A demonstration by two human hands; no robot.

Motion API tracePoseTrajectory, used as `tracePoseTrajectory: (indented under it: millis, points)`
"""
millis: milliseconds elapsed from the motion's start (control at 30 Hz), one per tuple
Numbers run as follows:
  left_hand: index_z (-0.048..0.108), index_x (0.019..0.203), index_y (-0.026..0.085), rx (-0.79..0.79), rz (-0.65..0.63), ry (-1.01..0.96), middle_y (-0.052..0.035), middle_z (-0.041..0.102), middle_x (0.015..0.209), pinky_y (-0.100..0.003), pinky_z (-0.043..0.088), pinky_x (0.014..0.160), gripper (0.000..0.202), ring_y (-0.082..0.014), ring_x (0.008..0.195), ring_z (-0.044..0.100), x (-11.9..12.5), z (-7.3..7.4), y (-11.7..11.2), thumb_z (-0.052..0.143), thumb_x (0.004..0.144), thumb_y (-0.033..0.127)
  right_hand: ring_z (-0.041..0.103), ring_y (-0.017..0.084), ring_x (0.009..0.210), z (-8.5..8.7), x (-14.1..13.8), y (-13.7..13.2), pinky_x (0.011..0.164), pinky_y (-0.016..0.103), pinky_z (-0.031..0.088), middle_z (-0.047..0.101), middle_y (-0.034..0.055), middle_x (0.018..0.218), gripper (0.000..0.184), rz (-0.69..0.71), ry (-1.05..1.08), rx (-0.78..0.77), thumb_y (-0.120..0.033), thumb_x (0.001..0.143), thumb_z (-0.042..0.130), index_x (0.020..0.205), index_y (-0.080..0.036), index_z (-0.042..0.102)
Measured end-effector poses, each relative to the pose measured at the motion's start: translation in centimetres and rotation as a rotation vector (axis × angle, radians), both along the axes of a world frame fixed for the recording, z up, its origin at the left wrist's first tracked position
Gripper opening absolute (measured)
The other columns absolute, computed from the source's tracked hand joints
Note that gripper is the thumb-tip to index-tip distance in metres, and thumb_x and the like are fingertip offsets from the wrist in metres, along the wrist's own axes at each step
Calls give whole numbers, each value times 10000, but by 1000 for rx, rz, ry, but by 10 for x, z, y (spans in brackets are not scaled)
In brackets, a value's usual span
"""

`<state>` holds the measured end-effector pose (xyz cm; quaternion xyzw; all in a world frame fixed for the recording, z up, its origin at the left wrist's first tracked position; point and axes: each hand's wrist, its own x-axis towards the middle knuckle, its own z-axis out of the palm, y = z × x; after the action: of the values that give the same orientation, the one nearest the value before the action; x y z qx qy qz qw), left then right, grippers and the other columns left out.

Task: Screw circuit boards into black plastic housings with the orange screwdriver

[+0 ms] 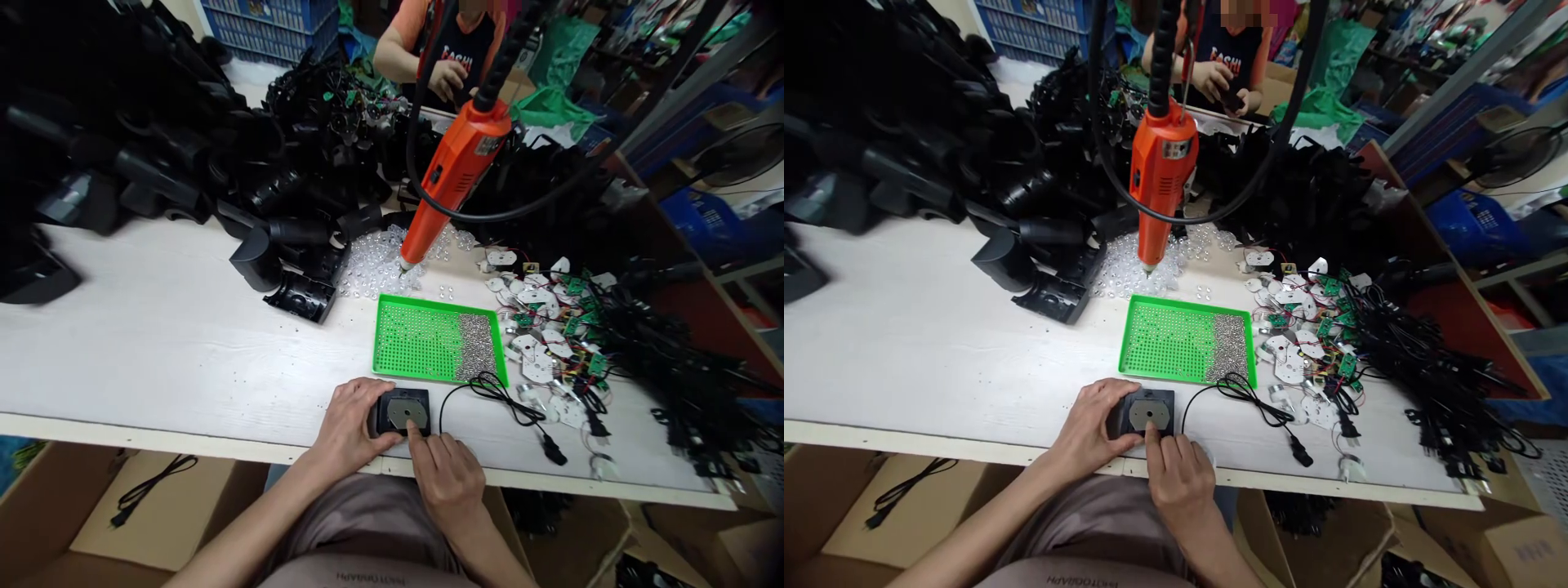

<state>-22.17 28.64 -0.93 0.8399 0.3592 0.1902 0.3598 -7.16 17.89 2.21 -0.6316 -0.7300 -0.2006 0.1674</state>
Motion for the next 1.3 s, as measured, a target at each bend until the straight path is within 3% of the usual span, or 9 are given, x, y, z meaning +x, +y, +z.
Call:
tracePoseTrajectory:
  millis: [167, 367, 467, 700, 867, 1000, 1133, 1233, 1300]
  points:
    - [471, 1283, 262, 24, -11, -10, -68, 626, 1190, -446, 416, 927, 701, -280, 1121, 546, -1, -2, 0, 810, 670, 281, 432, 157, 560, -2, 2, -2, 557, 343, 280, 483, -13, 553, 121, 7, 11, 41, -110, 880, 606, 992, -115, 651]
    - [472, 1270, 264, 24, -10, -4, -61, 632, 1188, -448, 416, 936, 715, -280, 1124, 548, 0, -4, 0, 829, 651, 262, 433, 170, 560, -6, -1, -2, 560, 341, 290, 468, -10, 551, 114, -13, 31, -21, -112, 909, 550, 967, -129, 647]
    - [455, 1283, 269, 20, -34, -15, -60, 627, 1216, -448, 407, 958, 714, -277, 1147, 540, -1, -4, 2, 822, 670, 279, 472, 176, 591, -8, -2, -3, 570, 333, 312, 517, 9, 598, 198, -39, 66, -106, -100, 934, 483, 1061, -117, 633]
    - [447, 1323, 244, -17, -107, -24, -82, 592, 1290, -453, 379, 1010, 562, -275, 1206, 504, -6, 11, 5, 668, 809, 300, 524, 190, 626, -9, -2, -4, 584, 329, 343, 576, 26, 639, 254, -43, 100, -227, -118, 939, 465, 1140, -117, 620]
    - [559, 1196, 229, 31, 85, 9, -76, 652, 1148, -441, 407, 927, 316, -273, 1109, 541, 6, 9, -2, 544, 900, 340, 548, 206, 635, -8, -10, 1, 609, 351, 354, 604, 35, 645, 272, -68, 138, -216, -221, 958, 460, 1115, -108, 651]
    - [556, 1170, 233, 33, 119, 26, -63, 662, 1113, -445, 380, 932, 319, -270, 1107, 534, 12, 2, -6, 594, 867, 325, 585, 184, 679, 7, 21, -6, 645, 324, 416, 675, 34, 731, 300, -5, 399, -212, -298, 983, 430, 1109, -165, 667]
    - [535, 1188, 248, 42, 109, 30, -58, 652, 1162, -456, 351, 960, 340, -271, 1149, 519, 13, -1, -5, 591, 866, 344, 642, 147, 749, 27, 74, -42, 706, 268, 481, 723, 33, 823, 152, -189, 589, -123, -194, 928, 551, 985, -171, 689]
    - [525, 1199, 247, 71, 107, 25, -60, 655, 1165, -456, 346, 959, 338, -269, 1151, 523, 13, -3, -4, 567, 885, 364, 668, 165, 770, 28, 84, -70, 711, 276, 507, 733, 24, 829, 147, -255, 543, -274, -238, 919, 564, 916, -200, 706]
    - [523, 1200, 244, 89, 100, 21, -62, 661, 1165, -455, 347, 955, 335, -271, 1153, 527, 13, -5, -4, 549, 895, 378, 681, 196, 847, 21, 73, -76, 746, 307, 528, 742, 40, 917, 193, -267, 518, -400, -287, 927, 546, 1004, -204, 703]
